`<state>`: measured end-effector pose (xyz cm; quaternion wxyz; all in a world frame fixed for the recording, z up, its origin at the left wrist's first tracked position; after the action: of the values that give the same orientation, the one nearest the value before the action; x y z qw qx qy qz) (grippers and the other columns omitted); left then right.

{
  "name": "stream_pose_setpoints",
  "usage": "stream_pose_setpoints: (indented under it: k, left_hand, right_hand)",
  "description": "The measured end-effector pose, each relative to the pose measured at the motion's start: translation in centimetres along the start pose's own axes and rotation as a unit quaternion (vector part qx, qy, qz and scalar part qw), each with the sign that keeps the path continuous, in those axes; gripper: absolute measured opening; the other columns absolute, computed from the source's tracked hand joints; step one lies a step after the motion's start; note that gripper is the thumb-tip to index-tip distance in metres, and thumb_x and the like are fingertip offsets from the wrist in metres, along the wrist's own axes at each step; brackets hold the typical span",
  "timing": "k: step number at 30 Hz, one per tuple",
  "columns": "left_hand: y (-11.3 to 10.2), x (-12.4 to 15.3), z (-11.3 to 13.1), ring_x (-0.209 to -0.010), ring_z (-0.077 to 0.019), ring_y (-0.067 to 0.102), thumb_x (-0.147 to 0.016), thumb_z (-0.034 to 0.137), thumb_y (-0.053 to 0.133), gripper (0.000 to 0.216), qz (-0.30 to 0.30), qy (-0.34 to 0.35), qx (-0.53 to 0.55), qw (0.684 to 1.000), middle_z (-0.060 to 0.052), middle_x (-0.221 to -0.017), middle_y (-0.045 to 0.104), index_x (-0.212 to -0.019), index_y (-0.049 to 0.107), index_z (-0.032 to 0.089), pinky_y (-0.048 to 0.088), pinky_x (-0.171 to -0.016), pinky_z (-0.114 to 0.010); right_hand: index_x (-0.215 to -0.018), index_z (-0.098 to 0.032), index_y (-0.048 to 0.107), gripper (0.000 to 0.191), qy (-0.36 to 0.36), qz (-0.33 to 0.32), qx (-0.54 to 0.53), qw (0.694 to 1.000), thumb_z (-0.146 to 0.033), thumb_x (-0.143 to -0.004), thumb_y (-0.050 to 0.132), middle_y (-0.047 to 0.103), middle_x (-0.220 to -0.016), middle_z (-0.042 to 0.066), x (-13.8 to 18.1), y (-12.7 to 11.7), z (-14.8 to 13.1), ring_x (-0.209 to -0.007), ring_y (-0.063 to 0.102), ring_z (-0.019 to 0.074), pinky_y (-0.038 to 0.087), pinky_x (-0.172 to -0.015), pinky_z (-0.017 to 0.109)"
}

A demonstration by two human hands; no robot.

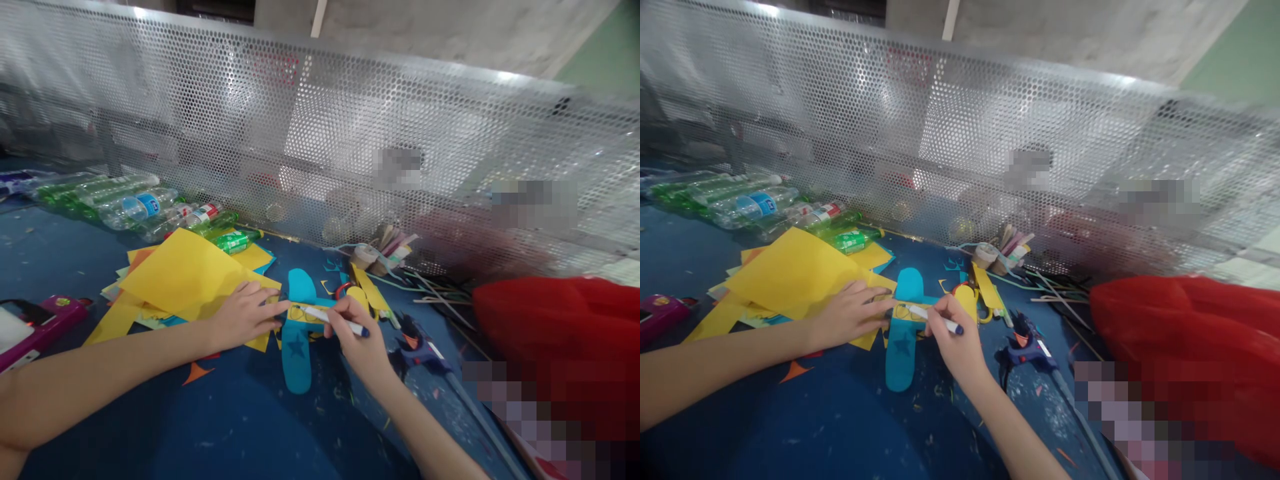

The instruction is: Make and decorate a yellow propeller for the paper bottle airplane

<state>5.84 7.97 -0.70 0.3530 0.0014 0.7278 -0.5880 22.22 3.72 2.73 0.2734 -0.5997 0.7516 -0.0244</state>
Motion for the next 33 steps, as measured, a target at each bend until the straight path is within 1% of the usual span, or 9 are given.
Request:
stream_pose_setpoints:
  k: [5,12,17,23,33]
  left_hand:
    - [0.01,-0.02,0.0,-0.098,-0.0214,0.052,-0.098,0.05,0.039,0.038,-0.002,0.001,0.002,1.0,-0.004,-0.123,0.06,-0.127,0.057,0.032,0.038,-0.084,-0.035]
    - [-0.41,0.04,0.17,-0.096,-0.021,0.053,-0.098,0.051,0.037,0.039,0.011,0.012,-0.002,1.0,-0.003,-0.121,0.061,-0.126,0.058,0.032,0.039,-0.085,-0.035]
    - [-0.37,-0.02,0.14,-0.097,-0.0212,0.053,-0.099,0.052,0.035,0.041,0.008,0.009,0.0,1.0,-0.004,-0.121,0.061,-0.127,0.057,0.032,0.039,-0.085,-0.036]
    - [-0.33,-0.07,0.05,-0.097,-0.021,0.053,-0.098,0.052,0.035,0.041,0.003,0.004,0.005,1.0,-0.003,-0.122,0.061,-0.128,0.057,0.033,0.039,-0.086,-0.036]
    - [-0.29,-0.06,0.07,-0.097,-0.0209,0.053,-0.098,0.053,0.035,0.041,0.001,0.0,0.006,1.0,-0.003,-0.122,0.061,-0.128,0.057,0.033,0.039,-0.086,-0.035]
  right_hand:
    - [-0.066,-0.024,0.043,0.019,0.003,-0.002,0.006,1.0,-0.03,-0.082,0.053,0.057,-0.049,-0.004,0.0,0.01,-0.06,-0.047,0.05,0.0135,0.038,-0.05,0.026]
    - [-0.067,-0.024,0.044,0.021,0.004,-0.02,-0.006,1.0,-0.032,-0.083,0.055,0.059,-0.053,-0.003,0.09,0.54,0.02,-0.051,0.052,0.0141,0.042,-0.053,0.026]
    - [-0.069,-0.024,0.044,0.02,0.004,-0.021,-0.011,1.0,-0.033,-0.084,0.055,0.059,-0.053,-0.003,0.14,0.58,0.09,-0.051,0.054,0.0146,0.043,-0.054,0.026]
    - [-0.067,-0.024,0.044,0.021,0.008,-0.027,0.0,1.0,-0.033,-0.085,0.054,0.059,-0.054,-0.003,0.2,0.78,-0.12,-0.052,0.055,0.0143,0.043,-0.053,0.026]
    - [-0.068,-0.024,0.044,0.02,0.012,-0.03,-0.011,0.999,-0.032,-0.084,0.054,0.059,-0.054,-0.003,0.27,0.92,-0.07,-0.052,0.055,0.0143,0.044,-0.054,0.026]
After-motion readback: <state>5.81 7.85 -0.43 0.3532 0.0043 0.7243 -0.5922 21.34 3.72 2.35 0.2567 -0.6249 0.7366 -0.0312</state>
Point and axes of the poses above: each hand's wrist, its own x-axis away from the middle knuckle, its own y-axis out of the palm, z = x × y, the point moved 9 cm from there along -x, towards the middle knuckle
